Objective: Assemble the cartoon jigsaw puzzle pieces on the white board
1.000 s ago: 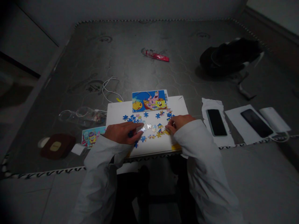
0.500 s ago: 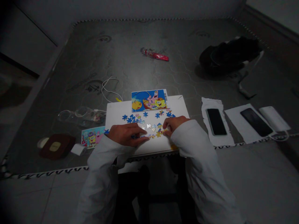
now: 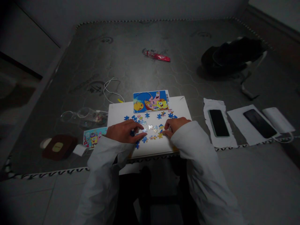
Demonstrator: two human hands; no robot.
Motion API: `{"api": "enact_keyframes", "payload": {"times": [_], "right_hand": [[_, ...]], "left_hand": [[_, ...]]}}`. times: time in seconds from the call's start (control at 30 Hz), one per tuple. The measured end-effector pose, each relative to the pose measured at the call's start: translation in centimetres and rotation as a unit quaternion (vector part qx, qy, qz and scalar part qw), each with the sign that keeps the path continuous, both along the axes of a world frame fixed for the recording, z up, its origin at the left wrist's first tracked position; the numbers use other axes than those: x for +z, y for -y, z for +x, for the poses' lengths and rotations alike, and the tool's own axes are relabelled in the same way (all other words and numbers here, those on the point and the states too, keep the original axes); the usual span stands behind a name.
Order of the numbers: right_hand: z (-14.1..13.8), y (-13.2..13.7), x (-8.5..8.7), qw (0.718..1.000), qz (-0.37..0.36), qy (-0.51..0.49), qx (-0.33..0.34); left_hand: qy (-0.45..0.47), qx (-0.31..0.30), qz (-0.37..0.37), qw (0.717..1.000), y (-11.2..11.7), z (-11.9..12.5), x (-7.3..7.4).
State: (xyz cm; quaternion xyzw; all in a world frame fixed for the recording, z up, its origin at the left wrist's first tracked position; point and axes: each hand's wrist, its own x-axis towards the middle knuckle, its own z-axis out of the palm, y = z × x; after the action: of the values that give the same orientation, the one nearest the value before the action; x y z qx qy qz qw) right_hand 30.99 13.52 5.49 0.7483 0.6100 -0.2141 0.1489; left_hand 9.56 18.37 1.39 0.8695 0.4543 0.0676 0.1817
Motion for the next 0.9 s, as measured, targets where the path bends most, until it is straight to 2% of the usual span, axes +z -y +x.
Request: {"api": "enact_keyframes", "payload": {"times": [0.17,0.5,0.63,0.8,0.9], "right_hand": [[-0.4,-0.1,0.3,1.000,-0.006,0.002,-0.012],[-0.3,0.0,-0.4,1.000,0.014,-0.001,0.004],[-0.4,0.0,-0.2,1.000,0.018,0.001,0.002],[-0.6,0.0,0.0,1.000,0.011,0.009,0.000],[-0.5,0.1,-0.4,0.999,0.032,0.005,0.006]], "left_hand": [[-0.019,0.005,-0.034,0.999,0.2,0.2,0.5],[-0.035,0.002,-0.079,0.996,-0.1,0.0,1.0],[-0.033,-0.005,-0.076,0.997,0.1,0.1,1.2],[-0.005,0.005,-0.048,0.999,0.0,0.0,0.7],[-0.013,0.007,-0.050,0.999,0.0,0.1,0.4]]}}
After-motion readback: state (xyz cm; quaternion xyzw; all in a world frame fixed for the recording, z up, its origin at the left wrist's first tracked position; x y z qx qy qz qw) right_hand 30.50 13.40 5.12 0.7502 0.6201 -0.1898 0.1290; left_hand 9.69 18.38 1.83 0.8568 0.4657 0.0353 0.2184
